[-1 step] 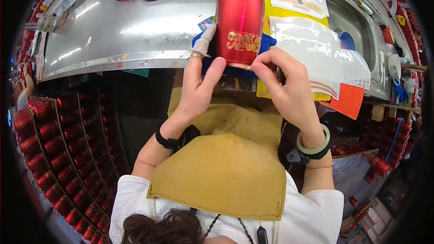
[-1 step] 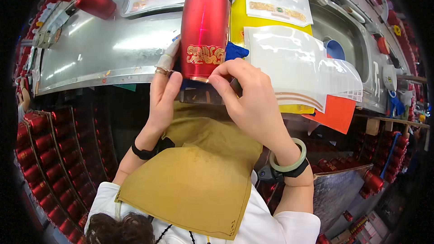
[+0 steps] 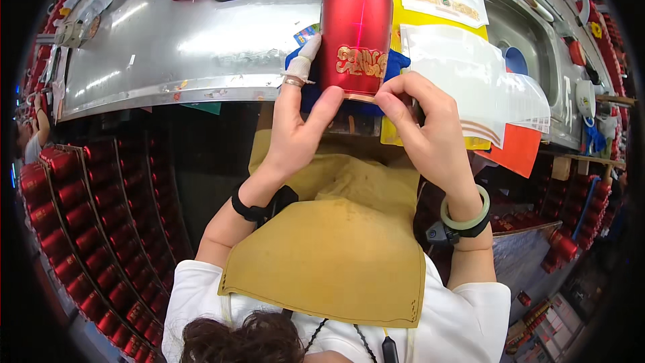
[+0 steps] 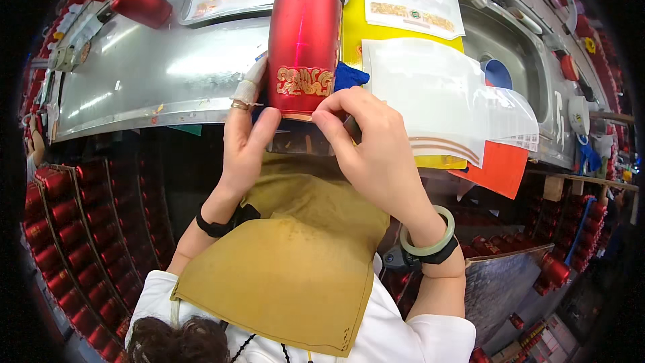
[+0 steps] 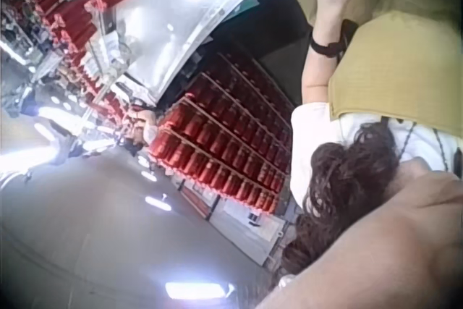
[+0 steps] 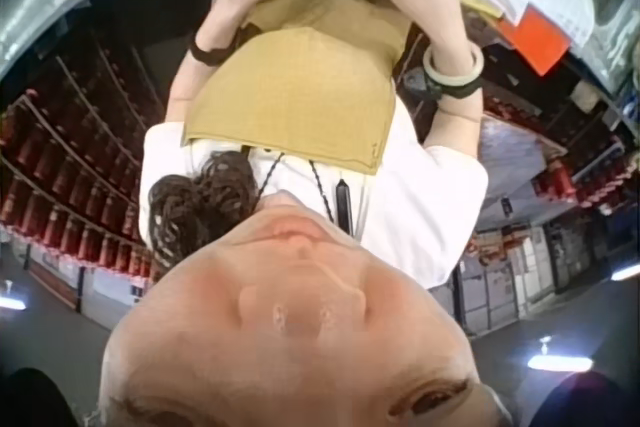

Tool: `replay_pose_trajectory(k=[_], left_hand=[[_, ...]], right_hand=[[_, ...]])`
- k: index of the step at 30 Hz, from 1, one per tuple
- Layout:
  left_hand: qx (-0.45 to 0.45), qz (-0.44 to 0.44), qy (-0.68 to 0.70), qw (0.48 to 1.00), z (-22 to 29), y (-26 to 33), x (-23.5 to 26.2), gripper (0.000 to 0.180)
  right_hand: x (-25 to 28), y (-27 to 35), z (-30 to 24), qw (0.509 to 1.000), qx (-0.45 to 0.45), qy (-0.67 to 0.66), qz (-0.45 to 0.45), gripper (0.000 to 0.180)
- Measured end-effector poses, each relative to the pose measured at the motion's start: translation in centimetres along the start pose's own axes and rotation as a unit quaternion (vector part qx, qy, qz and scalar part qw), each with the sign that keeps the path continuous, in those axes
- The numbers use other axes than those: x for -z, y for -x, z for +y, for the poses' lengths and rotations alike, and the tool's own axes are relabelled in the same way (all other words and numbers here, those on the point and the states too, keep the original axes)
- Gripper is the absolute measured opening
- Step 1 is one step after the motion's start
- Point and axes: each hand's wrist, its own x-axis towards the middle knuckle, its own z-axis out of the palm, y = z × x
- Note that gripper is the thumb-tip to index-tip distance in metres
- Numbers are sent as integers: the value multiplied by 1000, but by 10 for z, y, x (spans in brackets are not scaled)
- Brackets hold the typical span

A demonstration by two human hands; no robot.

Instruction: Applying decorative labels and stickers to red metallic bottles at a factory workstation.

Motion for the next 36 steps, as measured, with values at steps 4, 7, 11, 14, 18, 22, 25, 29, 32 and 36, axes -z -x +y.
replay_pose_trajectory(k=[4,7,11,14,18,22,25,29,32,36], left_hand=[[-9,23,-34,999,0,0,-8,70],[-13,20,-33,999,1,-2,-8,69],[2,24,-7,1000,2,-2,-9,67],[-7,24,-24,999,1,-2,-9,66],[-10,27,-32,999,2,-2,-11,66],[-11,26,-27,999,4,-3,-12,65],[-15,34,-41,998,-1,-2,-12,65],[-9,41,-7,999,2,-1,-13,66],[-16,16,-63,998,1,1,-13,69],[-34,50,-54,997,-2,0,-16,67]], right_hand=[[-1,3,10,999,-7,20,24,14],[-1,4,14,999,-12,21,35,15],[-1,3,18,999,-7,32,43,16],[-1,3,16,999,-20,25,39,16],[0,3,19,999,-17,12,42,17],[0,3,20,999,-19,18,44,17],[0,3,20,999,-25,17,42,17],[-1,3,21,999,-24,21,43,17],[-1,3,21,999,-20,24,43,16],[-3,3,22,999,-25,10,47,16]])
